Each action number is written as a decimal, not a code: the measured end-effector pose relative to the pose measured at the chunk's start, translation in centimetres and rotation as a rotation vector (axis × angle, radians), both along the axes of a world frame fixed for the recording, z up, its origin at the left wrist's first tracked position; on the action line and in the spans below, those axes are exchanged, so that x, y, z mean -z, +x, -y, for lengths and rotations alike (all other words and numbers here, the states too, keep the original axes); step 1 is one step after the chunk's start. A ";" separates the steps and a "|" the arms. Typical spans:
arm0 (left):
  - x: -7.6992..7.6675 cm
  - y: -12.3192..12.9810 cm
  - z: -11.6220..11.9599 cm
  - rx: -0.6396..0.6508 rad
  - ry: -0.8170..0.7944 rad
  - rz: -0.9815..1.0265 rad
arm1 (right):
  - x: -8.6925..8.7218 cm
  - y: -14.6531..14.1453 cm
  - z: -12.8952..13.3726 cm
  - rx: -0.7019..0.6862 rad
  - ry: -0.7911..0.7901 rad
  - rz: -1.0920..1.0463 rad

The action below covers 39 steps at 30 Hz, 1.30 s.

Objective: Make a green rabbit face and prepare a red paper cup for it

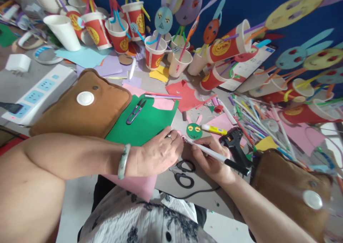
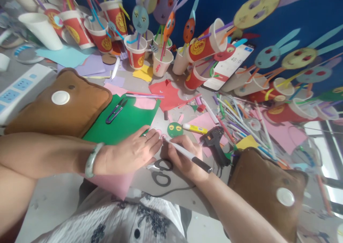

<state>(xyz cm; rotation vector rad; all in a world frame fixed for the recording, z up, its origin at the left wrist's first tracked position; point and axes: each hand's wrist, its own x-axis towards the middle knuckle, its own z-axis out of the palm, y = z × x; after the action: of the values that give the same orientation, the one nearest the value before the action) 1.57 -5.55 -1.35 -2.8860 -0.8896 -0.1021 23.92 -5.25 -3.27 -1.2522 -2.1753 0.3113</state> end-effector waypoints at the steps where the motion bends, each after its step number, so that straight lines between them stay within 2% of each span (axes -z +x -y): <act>1: 0.0 0.0 0.0 -0.001 0.006 0.003 | 0.0 0.0 0.0 -0.006 -0.001 -0.003; 6: -0.1 0.0 0.0 0.004 0.008 0.003 | -0.2 0.2 0.1 -0.027 -0.032 -0.019; 14: 0.1 -0.1 0.1 -0.002 0.022 0.013 | -0.2 0.2 0.2 0.013 -0.045 -0.002; 25: 0.0 0.1 0.0 0.000 -0.008 0.016 | -0.2 0.1 0.2 0.015 0.014 -0.014; 39: 0.3 -0.1 0.1 0.007 0.027 0.019 | -0.2 0.2 0.1 0.002 0.004 -0.041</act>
<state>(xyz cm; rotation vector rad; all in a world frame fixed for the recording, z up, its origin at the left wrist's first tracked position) 1.52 -5.68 -1.66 -2.8684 -0.8743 -0.1416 24.14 -5.39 -3.04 -1.2349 -2.1386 0.3291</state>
